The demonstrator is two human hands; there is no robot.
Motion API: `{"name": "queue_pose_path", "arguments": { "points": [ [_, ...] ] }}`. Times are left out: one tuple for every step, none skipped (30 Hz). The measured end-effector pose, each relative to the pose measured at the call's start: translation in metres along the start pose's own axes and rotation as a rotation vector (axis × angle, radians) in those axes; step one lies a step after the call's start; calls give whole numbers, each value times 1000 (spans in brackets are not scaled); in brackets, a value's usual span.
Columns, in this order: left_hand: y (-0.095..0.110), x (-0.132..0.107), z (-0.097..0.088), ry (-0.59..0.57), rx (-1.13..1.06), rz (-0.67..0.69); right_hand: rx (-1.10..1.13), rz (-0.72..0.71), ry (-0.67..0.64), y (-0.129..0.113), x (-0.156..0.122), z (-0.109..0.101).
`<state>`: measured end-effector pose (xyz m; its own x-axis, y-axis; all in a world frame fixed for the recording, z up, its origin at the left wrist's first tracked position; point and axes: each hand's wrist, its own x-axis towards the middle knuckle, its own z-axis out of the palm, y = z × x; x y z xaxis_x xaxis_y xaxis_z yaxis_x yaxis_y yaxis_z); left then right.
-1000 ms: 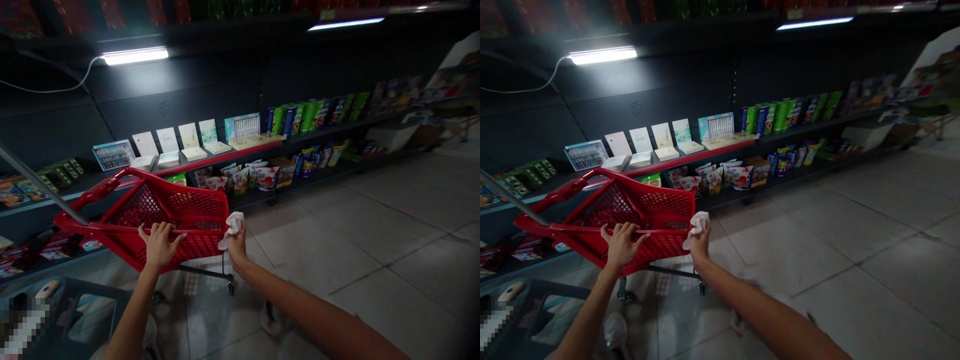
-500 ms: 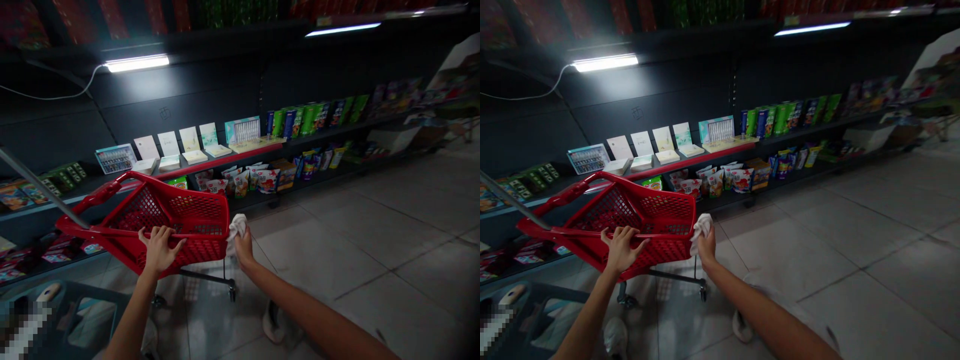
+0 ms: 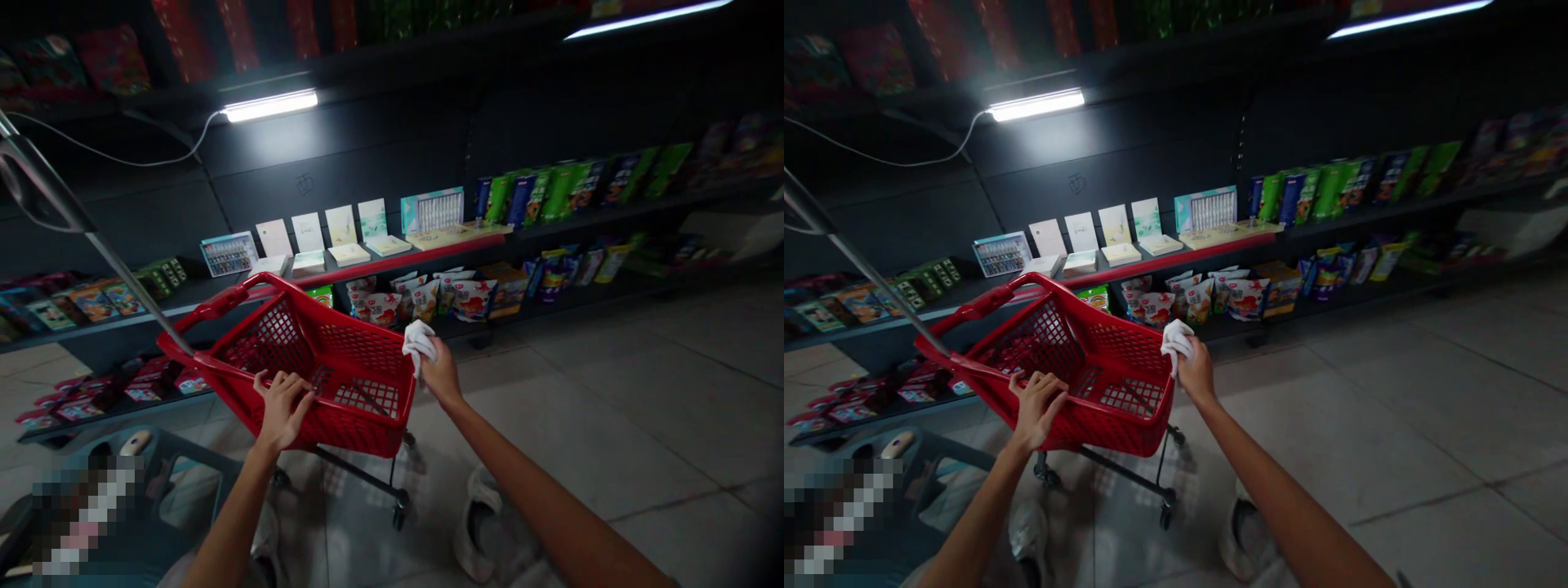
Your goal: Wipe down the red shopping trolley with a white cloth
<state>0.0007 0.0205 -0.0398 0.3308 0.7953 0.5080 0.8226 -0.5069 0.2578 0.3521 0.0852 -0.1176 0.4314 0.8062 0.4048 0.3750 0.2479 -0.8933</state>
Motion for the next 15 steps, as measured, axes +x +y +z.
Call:
{"name": "queue_pose_path", "arguments": {
  "points": [
    [-1,-1,-3,-12,-14,-4,-35,-27,-11,-1,2,-2],
    [-3,-2,-5,-21,-27,-9,-70,-55,-18,-3,3,-4],
    [-5,-3,-7,-26,-39,-12,-103,-85,-29,-5,4,-7],
    [-8,-3,-9,-26,-51,-14,-132,-114,-45,-8,5,-9],
    [-10,-3,-10,-22,-62,-17,-155,-139,-67,-11,6,-12],
    [-12,-3,-12,-15,-71,-23,-172,-159,-92,-14,7,-14],
    [-14,-3,-13,-10,-81,-28,-180,-177,-119,-17,9,-16],
    [-16,-3,-14,-4,-92,-33,-182,-197,-144,-20,11,-17],
    [-18,-3,-15,0,-106,-36,-177,-218,-166,-22,12,-17],
    [-19,-2,-16,9,-124,-41,-167,-237,-184,-24,13,-17],
    [-20,-2,-16,18,-145,-47,-153,-253,-195,-26,13,-15],
    [-22,-2,-17,28,-167,-54,-138,-264,-205,-27,13,-13],
    [-23,-2,-17,39,-186,-65,-127,-273,-219,-28,12,-10],
    [-24,-2,-17,47,-202,-75,-121,-278,-238,-29,10,-7],
    [-25,-2,-17,52,-212,-85,-117,-283,-263,-30,9,-3]
  ]
}}
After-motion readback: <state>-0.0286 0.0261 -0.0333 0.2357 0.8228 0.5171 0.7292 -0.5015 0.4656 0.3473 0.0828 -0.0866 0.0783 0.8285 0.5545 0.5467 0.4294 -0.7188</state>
